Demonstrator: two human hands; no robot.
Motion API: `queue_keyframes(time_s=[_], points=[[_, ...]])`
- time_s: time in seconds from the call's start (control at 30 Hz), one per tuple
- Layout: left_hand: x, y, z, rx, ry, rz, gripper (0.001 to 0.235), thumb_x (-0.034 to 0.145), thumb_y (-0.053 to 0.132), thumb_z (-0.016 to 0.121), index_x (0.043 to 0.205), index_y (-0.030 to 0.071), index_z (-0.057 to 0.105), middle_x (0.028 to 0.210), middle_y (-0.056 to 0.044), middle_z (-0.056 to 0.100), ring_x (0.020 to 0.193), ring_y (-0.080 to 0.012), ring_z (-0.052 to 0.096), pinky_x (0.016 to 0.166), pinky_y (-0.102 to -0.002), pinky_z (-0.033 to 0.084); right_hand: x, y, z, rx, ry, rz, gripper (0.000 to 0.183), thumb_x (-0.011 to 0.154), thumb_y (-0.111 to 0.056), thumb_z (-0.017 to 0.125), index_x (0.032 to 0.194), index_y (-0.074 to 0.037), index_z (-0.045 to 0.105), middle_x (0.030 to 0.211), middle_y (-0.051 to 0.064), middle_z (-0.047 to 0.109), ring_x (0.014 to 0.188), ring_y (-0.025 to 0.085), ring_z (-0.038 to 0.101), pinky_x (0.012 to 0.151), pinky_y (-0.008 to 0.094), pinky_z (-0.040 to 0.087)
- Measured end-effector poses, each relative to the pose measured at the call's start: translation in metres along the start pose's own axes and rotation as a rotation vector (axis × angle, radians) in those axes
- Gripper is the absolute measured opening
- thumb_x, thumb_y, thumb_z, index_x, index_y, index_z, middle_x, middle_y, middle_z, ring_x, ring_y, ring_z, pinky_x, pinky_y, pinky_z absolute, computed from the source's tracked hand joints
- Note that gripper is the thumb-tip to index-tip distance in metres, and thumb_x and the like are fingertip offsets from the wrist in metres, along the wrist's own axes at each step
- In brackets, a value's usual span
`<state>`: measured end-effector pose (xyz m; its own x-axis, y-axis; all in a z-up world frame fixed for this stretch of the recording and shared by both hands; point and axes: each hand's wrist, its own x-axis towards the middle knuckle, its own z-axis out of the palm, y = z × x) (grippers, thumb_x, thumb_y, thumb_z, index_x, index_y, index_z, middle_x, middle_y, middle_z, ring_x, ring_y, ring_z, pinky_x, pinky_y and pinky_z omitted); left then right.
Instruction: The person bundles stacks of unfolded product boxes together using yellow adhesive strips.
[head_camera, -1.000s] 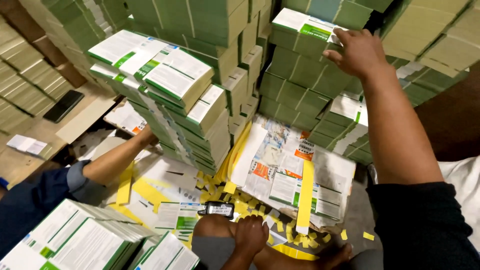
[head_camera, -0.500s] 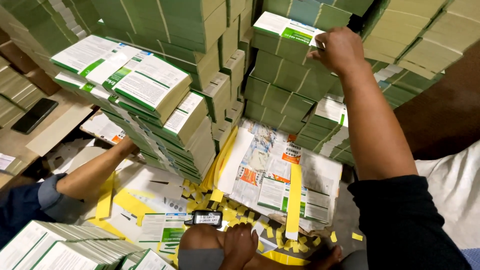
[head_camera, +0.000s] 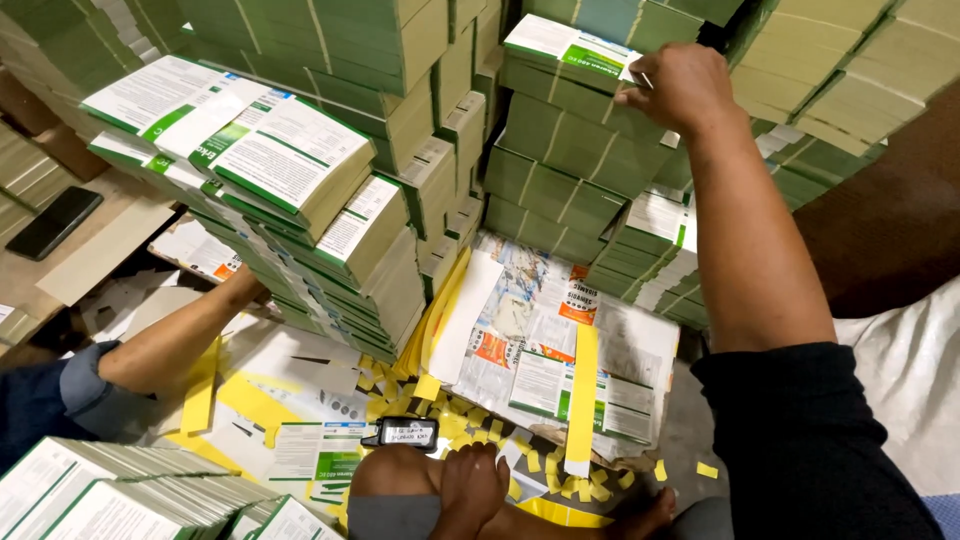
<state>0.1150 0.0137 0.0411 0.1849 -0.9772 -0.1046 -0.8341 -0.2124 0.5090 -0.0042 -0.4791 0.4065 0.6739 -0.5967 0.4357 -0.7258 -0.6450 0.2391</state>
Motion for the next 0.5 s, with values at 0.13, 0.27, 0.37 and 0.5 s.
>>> queue_keyframes(time_s=[0.13,0.27,0.37,0.5], points=[[0.0,0.0,-0.002,0.009,-0.011,-0.01,0.025,0.09,0.03,0.065,0.089,0.005,0.07,0.087,-0.016,0.07,0.085,-0.0352,0.067,0.076,-0.049,0.051,0.002,0.003,0.006,0.032,-0.01,0.031,0.046,0.085,-0.06,0.083,0.098,-0.016,0.075,0.077,0.012,0.069,0.077,0.037,0.067,0.066,0.05,0.05],[-0.001,0.0,-0.002,0.016,-0.048,-0.02,0.026,0.092,0.03,0.065,0.092,0.005,0.069,0.088,-0.016,0.069,0.085,-0.035,0.067,0.077,-0.048,0.051,0.003,0.003,0.005,0.055,0.008,0.039,0.048,0.079,-0.06,0.086,0.101,-0.018,0.076,0.079,0.011,0.07,0.076,0.037,0.067,0.065,0.05,0.05],[-0.001,-0.001,-0.001,0.015,-0.034,-0.016,0.026,0.091,0.03,0.065,0.091,0.005,0.07,0.088,-0.016,0.069,0.085,-0.0354,0.066,0.078,-0.049,0.051,0.002,-0.002,-0.002,0.039,-0.027,0.057,0.047,0.08,-0.059,0.086,0.096,-0.016,0.075,0.079,0.011,0.07,0.077,0.037,0.067,0.065,0.05,0.05],[-0.001,-0.002,-0.001,0.013,-0.061,-0.017,0.025,0.092,0.03,0.064,0.093,0.005,0.069,0.09,-0.016,0.069,0.085,-0.0354,0.067,0.078,-0.049,0.051,0.001,-0.002,-0.003,0.04,-0.039,0.06,0.046,0.081,-0.058,0.085,0.092,-0.016,0.073,0.079,0.011,0.069,0.078,0.037,0.066,0.065,0.05,0.05]])
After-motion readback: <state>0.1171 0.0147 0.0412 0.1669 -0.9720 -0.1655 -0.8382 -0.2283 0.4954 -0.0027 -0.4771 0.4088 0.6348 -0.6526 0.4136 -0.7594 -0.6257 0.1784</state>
